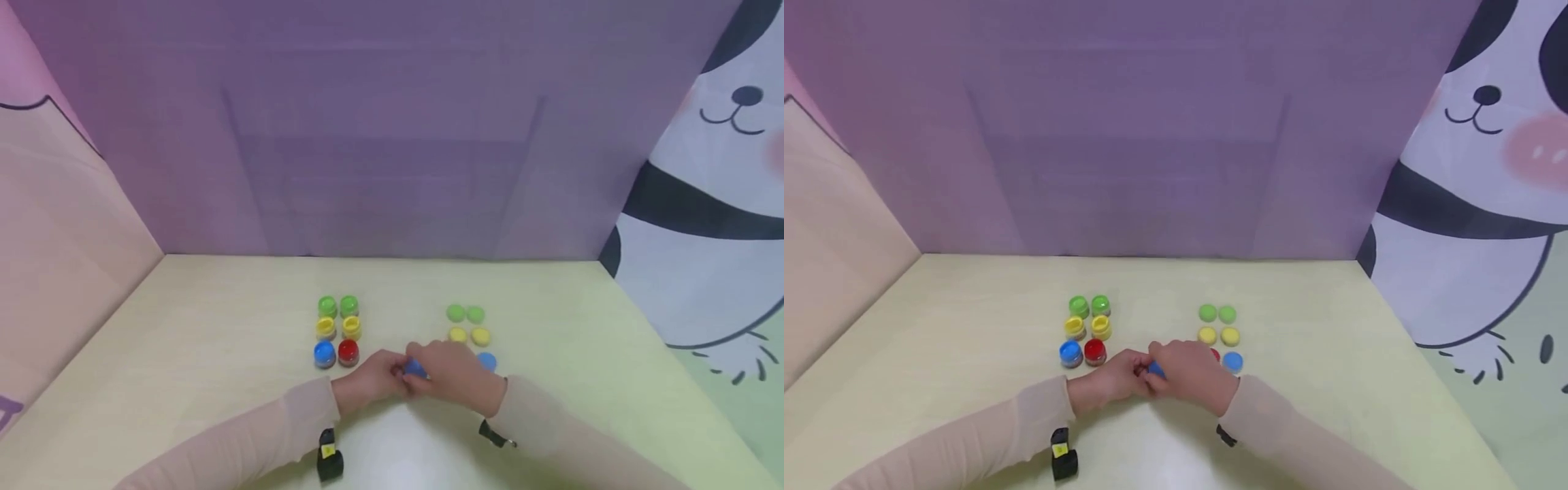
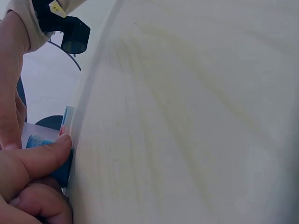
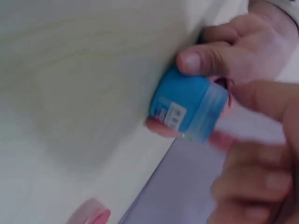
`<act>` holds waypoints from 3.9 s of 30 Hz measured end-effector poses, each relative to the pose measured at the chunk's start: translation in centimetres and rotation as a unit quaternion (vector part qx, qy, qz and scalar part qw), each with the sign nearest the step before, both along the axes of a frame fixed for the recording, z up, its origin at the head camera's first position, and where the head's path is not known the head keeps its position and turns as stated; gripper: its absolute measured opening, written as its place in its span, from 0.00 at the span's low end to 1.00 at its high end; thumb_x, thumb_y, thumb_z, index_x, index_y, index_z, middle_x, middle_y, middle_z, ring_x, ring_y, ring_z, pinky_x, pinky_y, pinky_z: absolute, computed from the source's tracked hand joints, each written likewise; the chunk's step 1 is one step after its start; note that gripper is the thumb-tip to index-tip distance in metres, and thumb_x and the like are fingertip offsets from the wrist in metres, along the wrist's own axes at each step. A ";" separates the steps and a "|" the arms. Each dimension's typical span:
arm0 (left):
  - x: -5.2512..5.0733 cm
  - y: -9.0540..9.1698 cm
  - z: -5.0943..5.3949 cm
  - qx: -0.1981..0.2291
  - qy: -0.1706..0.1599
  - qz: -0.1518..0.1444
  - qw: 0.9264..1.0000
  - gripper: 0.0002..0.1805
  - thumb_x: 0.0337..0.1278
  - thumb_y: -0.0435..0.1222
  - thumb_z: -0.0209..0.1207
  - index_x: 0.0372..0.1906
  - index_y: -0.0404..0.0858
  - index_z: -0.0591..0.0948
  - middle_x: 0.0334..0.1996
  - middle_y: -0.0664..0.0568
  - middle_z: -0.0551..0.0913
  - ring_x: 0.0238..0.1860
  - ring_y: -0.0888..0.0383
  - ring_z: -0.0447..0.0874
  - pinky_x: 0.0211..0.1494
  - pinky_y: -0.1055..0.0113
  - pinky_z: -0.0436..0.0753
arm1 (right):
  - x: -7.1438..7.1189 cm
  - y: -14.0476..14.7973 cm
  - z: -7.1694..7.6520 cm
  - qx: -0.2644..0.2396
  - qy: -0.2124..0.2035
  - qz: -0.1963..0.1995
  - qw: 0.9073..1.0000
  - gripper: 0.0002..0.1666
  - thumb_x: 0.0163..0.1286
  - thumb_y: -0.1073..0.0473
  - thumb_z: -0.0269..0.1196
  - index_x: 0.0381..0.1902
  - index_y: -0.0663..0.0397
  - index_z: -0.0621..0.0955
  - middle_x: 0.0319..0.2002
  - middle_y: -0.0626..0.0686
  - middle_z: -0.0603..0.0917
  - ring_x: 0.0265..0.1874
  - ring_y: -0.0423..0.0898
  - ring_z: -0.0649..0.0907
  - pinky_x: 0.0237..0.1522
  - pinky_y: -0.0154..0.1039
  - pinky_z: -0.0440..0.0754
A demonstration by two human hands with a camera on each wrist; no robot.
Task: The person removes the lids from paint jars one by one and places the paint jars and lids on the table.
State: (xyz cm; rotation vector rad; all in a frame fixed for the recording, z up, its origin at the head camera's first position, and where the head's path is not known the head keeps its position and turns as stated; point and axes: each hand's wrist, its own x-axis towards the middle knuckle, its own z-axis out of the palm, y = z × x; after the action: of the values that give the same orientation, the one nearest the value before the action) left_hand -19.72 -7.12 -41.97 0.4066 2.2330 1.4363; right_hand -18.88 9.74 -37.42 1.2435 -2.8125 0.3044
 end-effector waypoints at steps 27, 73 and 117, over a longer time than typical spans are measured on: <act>0.4 -0.1 0.4 0.005 -0.009 -0.003 1.000 0.15 0.49 0.29 0.65 0.46 0.37 0.83 0.39 0.51 0.84 0.39 0.58 0.76 0.52 0.60 0.76 | 0.2 -0.6 1.1 0.044 -0.062 -0.038 0.996 0.18 0.53 0.51 0.67 0.31 0.51 0.70 0.17 0.45 0.69 0.14 0.38 0.68 0.13 0.30 0.66; 0.4 0.0 0.4 0.017 -0.017 -0.004 1.000 0.13 0.45 0.30 0.68 0.40 0.39 0.84 0.29 0.55 0.83 0.33 0.62 0.75 0.48 0.65 0.75 | -0.2 0.9 0.8 0.001 -0.070 -0.013 0.997 0.13 0.57 0.54 0.68 0.35 0.51 0.76 0.21 0.45 0.77 0.18 0.36 0.69 0.20 0.29 0.68; 0.2 -0.2 0.1 0.018 -0.027 -0.005 0.999 0.16 0.47 0.31 0.68 0.45 0.42 0.84 0.37 0.55 0.84 0.38 0.60 0.76 0.53 0.60 0.75 | 0.2 0.2 1.2 0.009 -0.085 -0.052 0.995 0.14 0.56 0.53 0.69 0.32 0.51 0.74 0.19 0.44 0.74 0.17 0.38 0.68 0.19 0.30 0.67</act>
State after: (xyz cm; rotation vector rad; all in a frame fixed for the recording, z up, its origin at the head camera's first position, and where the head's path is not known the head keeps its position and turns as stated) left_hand -19.50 -7.32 -41.85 0.3863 2.1614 1.4670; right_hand -18.71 9.95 -36.22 1.1184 -3.0165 0.3971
